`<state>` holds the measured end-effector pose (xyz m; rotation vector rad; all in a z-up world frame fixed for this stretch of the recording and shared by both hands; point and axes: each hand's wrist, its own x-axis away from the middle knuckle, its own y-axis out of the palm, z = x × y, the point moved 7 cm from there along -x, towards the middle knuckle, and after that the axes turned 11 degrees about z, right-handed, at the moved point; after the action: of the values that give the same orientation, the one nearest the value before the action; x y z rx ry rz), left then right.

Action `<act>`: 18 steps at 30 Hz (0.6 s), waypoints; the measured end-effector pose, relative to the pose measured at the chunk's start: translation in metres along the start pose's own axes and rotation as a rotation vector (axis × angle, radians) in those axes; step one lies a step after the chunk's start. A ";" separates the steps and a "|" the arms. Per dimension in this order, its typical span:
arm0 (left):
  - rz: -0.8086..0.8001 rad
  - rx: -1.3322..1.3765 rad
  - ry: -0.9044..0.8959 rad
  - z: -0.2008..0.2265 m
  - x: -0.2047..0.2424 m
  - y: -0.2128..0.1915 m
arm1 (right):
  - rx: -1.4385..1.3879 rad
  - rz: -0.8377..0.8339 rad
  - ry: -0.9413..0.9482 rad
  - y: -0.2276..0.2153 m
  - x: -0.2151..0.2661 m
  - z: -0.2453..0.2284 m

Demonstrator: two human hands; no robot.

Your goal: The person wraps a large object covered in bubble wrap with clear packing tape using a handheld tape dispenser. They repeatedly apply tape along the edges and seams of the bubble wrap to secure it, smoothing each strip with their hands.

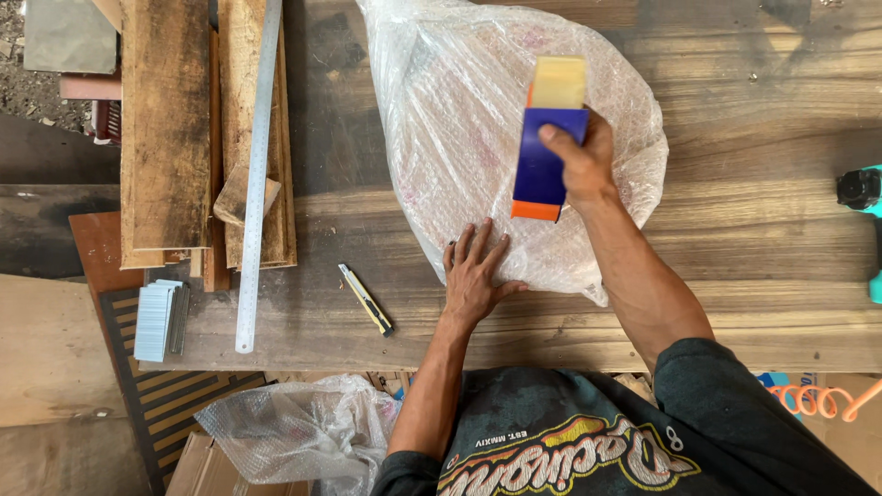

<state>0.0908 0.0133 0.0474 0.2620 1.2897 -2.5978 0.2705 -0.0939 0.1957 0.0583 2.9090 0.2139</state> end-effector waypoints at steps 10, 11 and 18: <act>-0.002 0.175 -0.175 -0.011 -0.057 0.033 | -0.006 -0.148 -0.138 0.004 0.007 0.004; 0.008 0.274 -0.208 -0.015 -0.063 0.040 | -0.023 -0.160 -0.152 0.008 0.009 -0.005; 0.008 0.614 -0.354 -0.023 -0.065 0.031 | 0.156 -0.109 -0.482 -0.008 0.021 0.006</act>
<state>0.1632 0.0216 0.0272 -0.0953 0.3601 -2.7950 0.2510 -0.0995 0.1838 -0.0209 2.4329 -0.0437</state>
